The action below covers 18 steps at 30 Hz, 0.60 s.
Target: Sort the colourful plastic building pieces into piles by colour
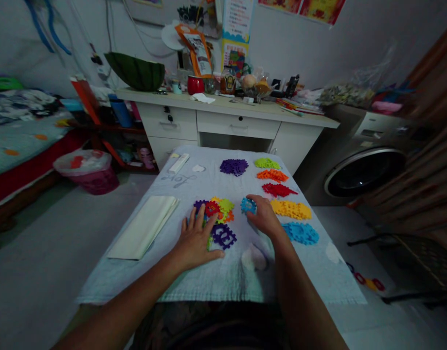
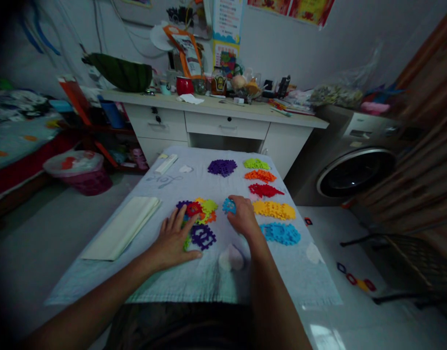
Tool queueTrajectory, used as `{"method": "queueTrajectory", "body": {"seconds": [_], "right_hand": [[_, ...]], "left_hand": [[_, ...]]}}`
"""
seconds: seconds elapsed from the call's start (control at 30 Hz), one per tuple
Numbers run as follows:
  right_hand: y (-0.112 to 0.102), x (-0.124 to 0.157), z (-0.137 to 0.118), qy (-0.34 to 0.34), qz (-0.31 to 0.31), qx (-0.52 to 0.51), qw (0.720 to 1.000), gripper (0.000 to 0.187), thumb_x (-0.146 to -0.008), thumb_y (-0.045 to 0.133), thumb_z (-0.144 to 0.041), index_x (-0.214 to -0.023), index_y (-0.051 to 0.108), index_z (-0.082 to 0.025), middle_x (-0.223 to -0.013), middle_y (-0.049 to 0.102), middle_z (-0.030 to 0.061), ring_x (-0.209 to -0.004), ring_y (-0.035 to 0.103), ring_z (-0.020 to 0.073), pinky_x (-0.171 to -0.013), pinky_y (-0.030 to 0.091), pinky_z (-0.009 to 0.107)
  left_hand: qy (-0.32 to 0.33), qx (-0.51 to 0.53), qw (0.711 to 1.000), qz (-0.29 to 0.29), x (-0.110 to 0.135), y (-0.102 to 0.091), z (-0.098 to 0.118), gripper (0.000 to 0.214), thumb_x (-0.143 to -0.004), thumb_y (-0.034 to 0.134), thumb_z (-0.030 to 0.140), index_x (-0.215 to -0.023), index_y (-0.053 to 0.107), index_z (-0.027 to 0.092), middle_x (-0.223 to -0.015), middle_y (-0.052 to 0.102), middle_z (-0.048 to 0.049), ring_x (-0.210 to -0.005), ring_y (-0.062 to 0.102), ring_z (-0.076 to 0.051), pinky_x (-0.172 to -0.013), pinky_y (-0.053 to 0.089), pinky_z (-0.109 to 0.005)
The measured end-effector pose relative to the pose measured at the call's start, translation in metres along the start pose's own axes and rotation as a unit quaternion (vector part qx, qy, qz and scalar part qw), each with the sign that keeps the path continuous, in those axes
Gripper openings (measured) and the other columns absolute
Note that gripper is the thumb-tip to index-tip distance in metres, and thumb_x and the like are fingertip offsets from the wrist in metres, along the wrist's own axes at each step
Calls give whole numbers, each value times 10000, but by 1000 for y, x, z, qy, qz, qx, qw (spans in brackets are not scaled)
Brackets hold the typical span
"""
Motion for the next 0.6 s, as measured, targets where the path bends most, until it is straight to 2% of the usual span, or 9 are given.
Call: {"method": "queueTrajectory", "body": {"seconds": [0.13,0.23,0.33,0.43,0.6], "right_hand": [[-41,22,16,-36,-17,6,999,543,-738,567,-156,-1280,558,-184,-1284,606,114,-1187,541,266,-1048,386,446],[-71,45,48,-5,-32,42,999,572,-727,559,-162,-1298,551,-192,-1305,597,115,-1212,538,277,-1063,381,459],[-88,67,77,32,-54,80,995,580,-729,546,-162,-1308,549,-193,-1320,593,114,-1227,534,277,-1074,374,455],[-87,81,86,44,-80,111,990,570,-738,537,-151,-1307,550,-189,-1322,594,114,-1238,524,273,-1074,366,453],[-65,84,74,57,-127,149,979,607,-714,545,-94,-1312,553,-193,-1351,574,112,-1264,487,296,-1069,336,480]], "left_hand": [[6,-15,1000,6,-4,1,4,944,-740,616,659,-1517,272,249,-1624,12,-168,-1464,6,-448,-1118,151,-632],[19,-18,1000,17,-10,1,3,877,-785,568,654,-1510,294,243,-1620,74,-170,-1465,56,-438,-1113,166,-634],[31,-22,999,37,-17,1,3,834,-805,539,655,-1492,336,230,-1603,168,-176,-1457,114,-434,-1105,165,-647],[50,-23,996,65,-24,-1,5,754,-843,503,623,-1468,376,220,-1570,269,-167,-1443,173,-418,-1103,171,-645],[66,-18,992,109,-38,-10,2,650,-882,489,550,-1435,412,218,-1512,380,-148,-1405,259,-384,-1100,186,-633]]}}
Point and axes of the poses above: each hand's wrist, its own x-axis away from the middle knuckle, its own y-axis out of the palm, z = x × y, the point moved 7 cm from there along -x, towards the middle knuckle
